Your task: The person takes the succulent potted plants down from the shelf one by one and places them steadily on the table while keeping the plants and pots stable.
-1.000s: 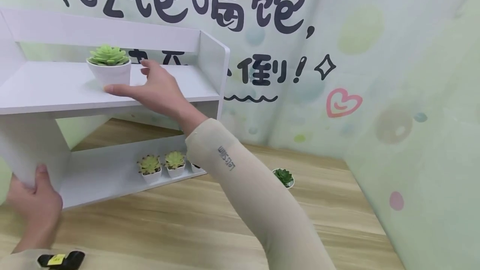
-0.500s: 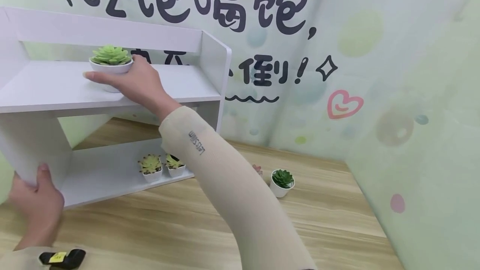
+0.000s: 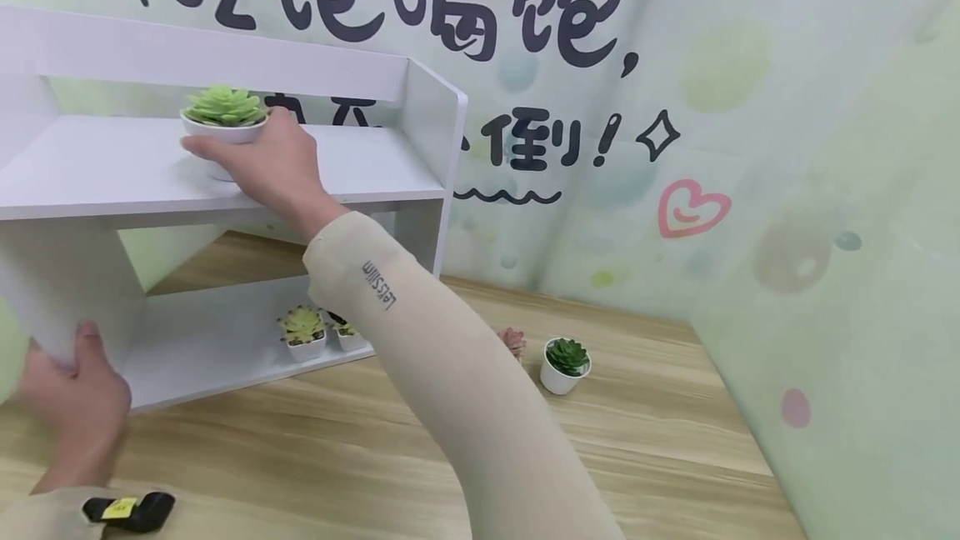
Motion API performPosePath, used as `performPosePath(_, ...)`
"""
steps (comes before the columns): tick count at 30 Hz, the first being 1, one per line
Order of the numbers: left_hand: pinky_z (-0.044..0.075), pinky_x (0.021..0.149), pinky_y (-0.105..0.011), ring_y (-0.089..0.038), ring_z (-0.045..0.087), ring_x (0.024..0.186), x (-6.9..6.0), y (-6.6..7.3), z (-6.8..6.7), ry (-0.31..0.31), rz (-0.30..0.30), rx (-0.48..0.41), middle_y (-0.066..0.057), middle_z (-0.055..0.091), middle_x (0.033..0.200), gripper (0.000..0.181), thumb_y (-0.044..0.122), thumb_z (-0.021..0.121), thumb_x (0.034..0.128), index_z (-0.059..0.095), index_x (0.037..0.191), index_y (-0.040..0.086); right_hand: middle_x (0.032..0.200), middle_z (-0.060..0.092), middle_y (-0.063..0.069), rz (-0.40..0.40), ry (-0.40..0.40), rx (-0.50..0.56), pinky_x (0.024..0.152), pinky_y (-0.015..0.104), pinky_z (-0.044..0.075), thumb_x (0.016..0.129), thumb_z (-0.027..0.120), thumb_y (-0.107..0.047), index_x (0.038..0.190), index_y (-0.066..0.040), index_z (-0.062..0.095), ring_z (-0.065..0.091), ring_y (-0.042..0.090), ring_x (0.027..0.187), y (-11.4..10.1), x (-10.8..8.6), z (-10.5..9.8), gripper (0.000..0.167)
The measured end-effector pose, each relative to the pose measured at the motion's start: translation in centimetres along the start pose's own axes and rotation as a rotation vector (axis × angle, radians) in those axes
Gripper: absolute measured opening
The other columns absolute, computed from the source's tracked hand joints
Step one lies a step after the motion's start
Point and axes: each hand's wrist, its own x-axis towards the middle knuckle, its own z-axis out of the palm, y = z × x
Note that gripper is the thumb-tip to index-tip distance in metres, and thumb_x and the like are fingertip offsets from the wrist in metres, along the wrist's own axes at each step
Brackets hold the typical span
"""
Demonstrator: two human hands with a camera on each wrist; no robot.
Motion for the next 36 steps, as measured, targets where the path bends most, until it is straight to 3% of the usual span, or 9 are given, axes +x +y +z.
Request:
performPosePath(6, 0.046, 0.096, -0.018, 0.003, 0.057, 0.105, -0.1, 0.2, 0.1, 0.005, 0.017, 0.005, -0.017, 0.067, 0.129, 0.043, 0.035, 0.053, 0.1029, 0.064, 0.131, 0.004, 0.118, 0.063, -0.016, -0.002, 0.004, 0.029, 0.088, 0.014, 0.047, 0.075, 0.085, -0.053, 0.126, -0.026, 0.060, 0.057, 0.000, 0.106, 0.2, -0.5, -0.8, 0.063)
performPosePath(11, 0.045, 0.096, -0.018, 0.002, 0.058, 0.106, -0.1, 0.2, 0.1, 0.014, 0.007, -0.035, -0.008, 0.068, 0.125, 0.040, 0.034, 0.054, 0.1024, 0.065, 0.131, 0.008, 0.119, 0.059, -0.016, -0.002, -0.027, 0.084, 0.092, 0.017, 0.048, 0.075, 0.084, -0.053, 0.129, -0.027, 0.058, 0.055, 0.001, 0.108, 1.3, -1.6, -2.5, 0.065)
performPosePath(18, 0.044, 0.095, -0.017, 0.002, 0.058, 0.106, -0.1, 0.3, 0.1, 0.006, 0.009, -0.045, 0.003, 0.067, 0.119, 0.038, 0.033, 0.055, 0.1017, 0.065, 0.131, 0.010, 0.125, 0.058, -0.012, -0.054, -0.055, 0.164, 0.093, 0.023, 0.051, 0.078, 0.084, -0.049, 0.137, -0.026, 0.054, 0.056, 0.007, 0.111, 4.3, -4.0, -5.5, 0.070)
performPosePath(26, 0.043, 0.108, -0.023, -0.003, 0.057, 0.119, 0.2, 0.4, -0.2, -0.037, -0.029, -0.030, -0.008, 0.064, 0.137, 0.040, 0.034, 0.051, 0.1039, 0.060, 0.137, 0.014, 0.122, 0.063, -0.008, -0.114, -0.036, 0.222, 0.092, 0.027, 0.052, 0.079, 0.086, -0.041, 0.133, -0.025, 0.056, 0.059, 0.009, 0.107, 7.2, -6.6, -7.5, 0.064)
performPosePath(36, 0.042, 0.105, -0.021, -0.002, 0.056, 0.117, 0.1, -0.1, -0.1, -0.033, -0.005, -0.025, -0.008, 0.065, 0.137, 0.040, 0.033, 0.051, 0.1037, 0.062, 0.136, 0.013, 0.124, 0.065, -0.002, -0.048, -0.067, 0.261, 0.099, 0.032, 0.053, 0.082, 0.085, -0.031, 0.138, -0.019, 0.054, 0.063, 0.012, 0.113, 11.7, -8.6, -8.6, 0.065)
